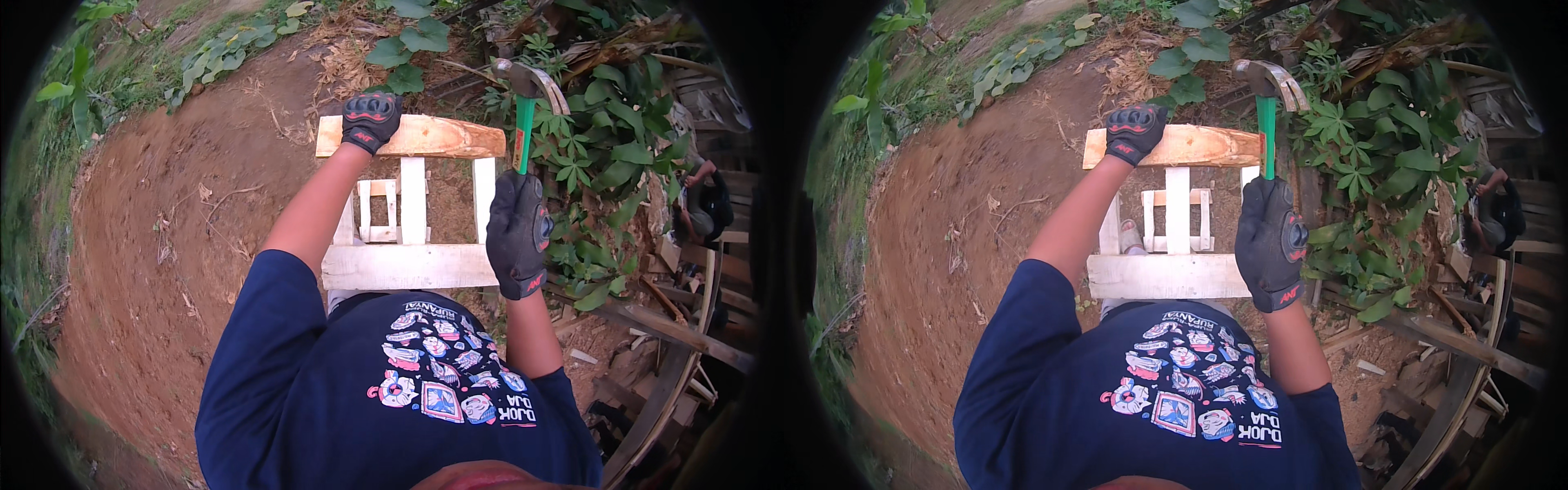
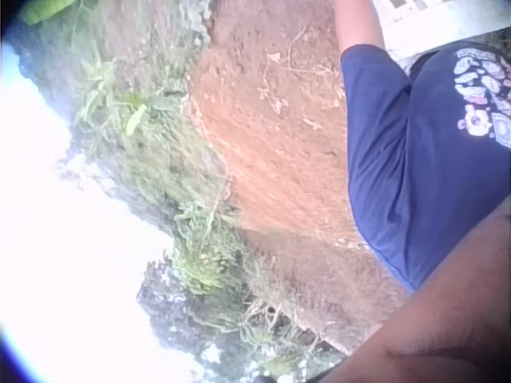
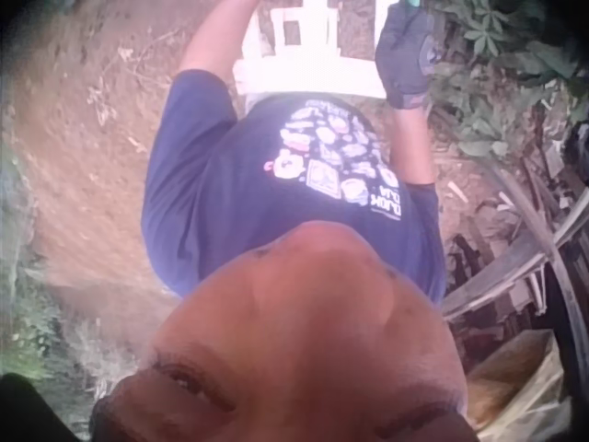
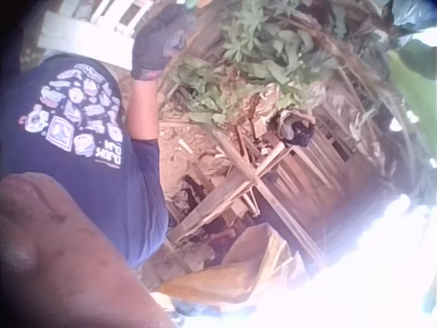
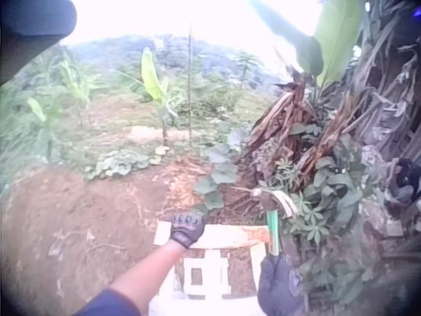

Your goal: The person assembles a wooden frame structure outdoors using a hammer and nails. They position wooden planks, drive nails into the joints, and adjust the frame's orientation to secure the pieces together.

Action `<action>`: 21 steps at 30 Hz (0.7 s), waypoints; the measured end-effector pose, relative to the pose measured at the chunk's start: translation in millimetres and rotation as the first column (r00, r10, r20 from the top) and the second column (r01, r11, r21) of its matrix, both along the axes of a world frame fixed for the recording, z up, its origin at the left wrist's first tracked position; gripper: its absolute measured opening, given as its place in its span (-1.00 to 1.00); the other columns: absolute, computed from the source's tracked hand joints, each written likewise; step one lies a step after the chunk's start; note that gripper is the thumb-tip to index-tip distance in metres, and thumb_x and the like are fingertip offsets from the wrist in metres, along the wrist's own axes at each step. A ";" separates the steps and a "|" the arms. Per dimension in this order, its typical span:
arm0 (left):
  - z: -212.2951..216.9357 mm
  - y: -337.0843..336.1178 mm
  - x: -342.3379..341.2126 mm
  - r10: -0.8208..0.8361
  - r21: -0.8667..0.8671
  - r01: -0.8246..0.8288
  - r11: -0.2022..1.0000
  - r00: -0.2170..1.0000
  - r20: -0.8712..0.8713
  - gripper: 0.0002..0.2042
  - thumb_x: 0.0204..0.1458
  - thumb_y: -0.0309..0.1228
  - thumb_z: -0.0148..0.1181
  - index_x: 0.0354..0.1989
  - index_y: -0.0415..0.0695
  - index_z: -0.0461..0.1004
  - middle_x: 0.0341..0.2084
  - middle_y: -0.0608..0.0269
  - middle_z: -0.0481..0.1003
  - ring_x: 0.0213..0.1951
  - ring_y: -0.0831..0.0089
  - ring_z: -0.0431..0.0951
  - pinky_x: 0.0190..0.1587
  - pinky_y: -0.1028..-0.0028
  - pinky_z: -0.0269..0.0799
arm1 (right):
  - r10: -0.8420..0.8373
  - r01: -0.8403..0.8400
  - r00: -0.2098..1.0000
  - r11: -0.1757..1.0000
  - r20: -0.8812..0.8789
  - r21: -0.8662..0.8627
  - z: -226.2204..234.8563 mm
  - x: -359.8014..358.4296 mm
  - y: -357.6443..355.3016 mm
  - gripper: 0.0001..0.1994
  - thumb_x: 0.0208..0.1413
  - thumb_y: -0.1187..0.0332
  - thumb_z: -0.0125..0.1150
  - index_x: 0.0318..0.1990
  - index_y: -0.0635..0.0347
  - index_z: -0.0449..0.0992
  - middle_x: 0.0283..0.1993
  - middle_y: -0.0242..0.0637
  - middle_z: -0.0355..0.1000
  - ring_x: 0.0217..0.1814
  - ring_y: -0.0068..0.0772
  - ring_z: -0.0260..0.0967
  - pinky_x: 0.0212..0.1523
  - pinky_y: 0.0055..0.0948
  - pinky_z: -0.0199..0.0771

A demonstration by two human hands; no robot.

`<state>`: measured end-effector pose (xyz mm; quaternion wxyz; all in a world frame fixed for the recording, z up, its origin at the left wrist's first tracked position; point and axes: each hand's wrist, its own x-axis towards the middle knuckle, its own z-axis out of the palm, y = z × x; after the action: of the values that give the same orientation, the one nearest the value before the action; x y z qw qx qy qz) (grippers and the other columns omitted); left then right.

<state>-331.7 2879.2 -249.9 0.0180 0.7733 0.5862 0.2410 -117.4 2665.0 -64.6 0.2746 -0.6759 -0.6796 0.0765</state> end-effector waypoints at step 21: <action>74.8 -86.6 20.8 0.350 -0.495 0.330 0.804 0.411 0.842 -0.49 0.41 0.02 0.06 -0.43 -0.12 0.63 -0.70 0.45 0.33 -0.66 0.55 0.27 -0.55 0.40 0.17 | -0.065 0.014 0.985 0.954 -0.162 -0.299 -62.4 63.7 -144.1 -0.75 0.45 0.21 0.06 -0.04 0.22 0.53 -0.15 0.02 0.51 -0.14 0.17 0.52 -0.14 0.07 0.47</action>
<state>-310.9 2792.7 -175.0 0.5729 0.4624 0.5276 0.4239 -53.7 2520.9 -127.0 0.2288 -0.7139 -0.6208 0.2295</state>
